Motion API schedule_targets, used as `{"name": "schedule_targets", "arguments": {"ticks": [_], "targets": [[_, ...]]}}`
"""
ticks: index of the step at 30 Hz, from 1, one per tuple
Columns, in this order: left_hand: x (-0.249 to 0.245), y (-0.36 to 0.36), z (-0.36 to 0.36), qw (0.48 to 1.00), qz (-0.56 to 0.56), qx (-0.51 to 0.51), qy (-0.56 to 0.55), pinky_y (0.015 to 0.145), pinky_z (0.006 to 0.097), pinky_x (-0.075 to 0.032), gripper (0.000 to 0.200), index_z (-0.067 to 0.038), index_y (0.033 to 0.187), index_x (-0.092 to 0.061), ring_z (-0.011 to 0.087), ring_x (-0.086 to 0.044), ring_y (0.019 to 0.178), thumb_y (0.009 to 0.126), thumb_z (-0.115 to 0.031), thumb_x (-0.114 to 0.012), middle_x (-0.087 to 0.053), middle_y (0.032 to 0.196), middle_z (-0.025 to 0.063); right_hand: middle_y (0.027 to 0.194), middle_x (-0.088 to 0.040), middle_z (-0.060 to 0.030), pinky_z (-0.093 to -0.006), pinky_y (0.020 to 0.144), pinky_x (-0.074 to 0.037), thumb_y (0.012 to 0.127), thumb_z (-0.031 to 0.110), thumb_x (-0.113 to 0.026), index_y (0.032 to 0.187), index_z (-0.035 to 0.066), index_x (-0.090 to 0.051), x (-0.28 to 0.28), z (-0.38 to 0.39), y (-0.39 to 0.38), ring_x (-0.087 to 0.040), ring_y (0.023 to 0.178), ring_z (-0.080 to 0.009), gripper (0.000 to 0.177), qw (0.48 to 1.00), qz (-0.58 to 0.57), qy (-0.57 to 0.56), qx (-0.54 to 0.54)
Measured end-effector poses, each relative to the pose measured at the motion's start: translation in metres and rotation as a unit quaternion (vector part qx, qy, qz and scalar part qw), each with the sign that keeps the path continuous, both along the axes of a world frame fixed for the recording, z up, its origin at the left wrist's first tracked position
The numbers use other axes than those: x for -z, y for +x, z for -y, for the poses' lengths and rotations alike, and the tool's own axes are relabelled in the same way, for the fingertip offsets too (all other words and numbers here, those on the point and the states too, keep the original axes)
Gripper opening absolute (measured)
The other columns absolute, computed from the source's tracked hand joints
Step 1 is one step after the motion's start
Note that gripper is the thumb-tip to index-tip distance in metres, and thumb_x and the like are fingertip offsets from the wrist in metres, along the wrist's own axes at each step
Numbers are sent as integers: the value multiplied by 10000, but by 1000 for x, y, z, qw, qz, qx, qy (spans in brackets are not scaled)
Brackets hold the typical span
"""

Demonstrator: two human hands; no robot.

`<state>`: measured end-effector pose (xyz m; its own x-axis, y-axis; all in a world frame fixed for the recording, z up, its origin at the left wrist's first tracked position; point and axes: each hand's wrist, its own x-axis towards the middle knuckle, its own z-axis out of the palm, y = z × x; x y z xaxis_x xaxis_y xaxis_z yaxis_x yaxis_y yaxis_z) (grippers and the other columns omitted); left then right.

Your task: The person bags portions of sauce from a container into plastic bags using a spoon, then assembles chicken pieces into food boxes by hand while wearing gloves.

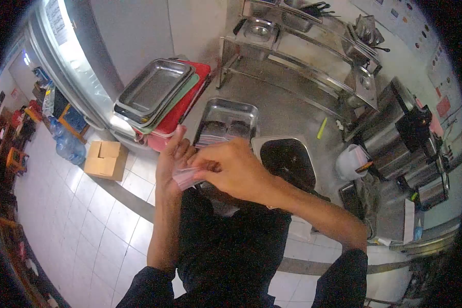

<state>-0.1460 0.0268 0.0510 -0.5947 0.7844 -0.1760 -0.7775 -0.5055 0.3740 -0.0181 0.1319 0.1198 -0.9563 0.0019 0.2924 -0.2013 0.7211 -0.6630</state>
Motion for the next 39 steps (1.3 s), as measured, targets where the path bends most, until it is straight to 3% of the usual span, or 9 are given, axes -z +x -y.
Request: {"name": "schedule_targets", "arguments": {"ticks": [4,10,16,20,28,31,33,37,39], "targets": [[-7,8,-2,999,34,8,-27,436,233,-325,170,-129,954,-570,76,-368,431,926,-284,-636,-345,496,-67,855,-705,-113,-259,709,-556,861,5,-650,941,-71,-660,1,-7,12,-676,791,-130,110,979,106,-166,52],[37,7,1,972,-24,-140,-187,509,265,-367,303,-132,1043,-569,132,-419,546,931,-413,-589,-430,682,-43,979,-675,-144,-314,778,-574,916,23,-583,1003,-48,-611,-17,-5,29,-694,877,-236,115,928,49,-324,176],[10,73,47,865,-426,-128,-230,608,263,-511,346,-28,1053,-679,135,-641,663,843,-298,-734,-696,826,59,951,-663,-120,-265,717,-554,908,39,-602,966,-16,-600,-3,-6,38,-675,848,-190,79,918,6,-342,200],[-27,90,42,749,-574,-293,-153,670,294,-550,330,7,1032,-696,194,-715,772,783,-188,-788,-719,932,165,856,-578,-63,-224,628,-508,820,15,-663,848,-5,-558,13,3,41,-597,714,-120,111,965,3,-220,146],[-14,85,53,732,-641,-163,-166,638,321,-549,246,6,1023,-683,252,-714,732,827,-137,-720,-713,886,161,830,-498,-52,-218,560,-462,713,-27,-682,723,8,-521,7,-3,53,-548,727,-86,165,979,32,-186,76],[-23,80,63,645,-722,-126,-219,601,347,-533,212,12,966,-639,271,-690,672,831,-143,-693,-682,777,148,820,-500,-97,-287,515,-435,717,-17,-682,768,0,-527,3,7,57,-559,670,-157,163,988,16,-128,86],[-33,77,64,577,-764,-24,-289,577,381,-512,214,-5,910,-591,306,-658,637,825,-177,-684,-639,723,146,803,-479,-148,-367,494,-410,741,45,-692,807,-7,-516,6,5,60,-548,615,-269,195,985,-11,174,17],[-9,78,54,580,-769,-37,-265,567,392,-495,252,2,874,-578,322,-640,629,817,-222,-677,-623,727,173,771,-449,-170,-402,477,-388,796,127,-674,807,-4,-484,26,11,55,-523,605,-344,231,968,-26,250,3],[0,80,50,695,-691,-60,-189,561,410,-476,256,14,863,-556,345,-623,616,825,-223,-644,-598,720,194,736,-432,-139,-392,474,-383,842,145,-637,763,15,-457,38,14,56,-518,595,-304,236,956,-110,272,20]]}}
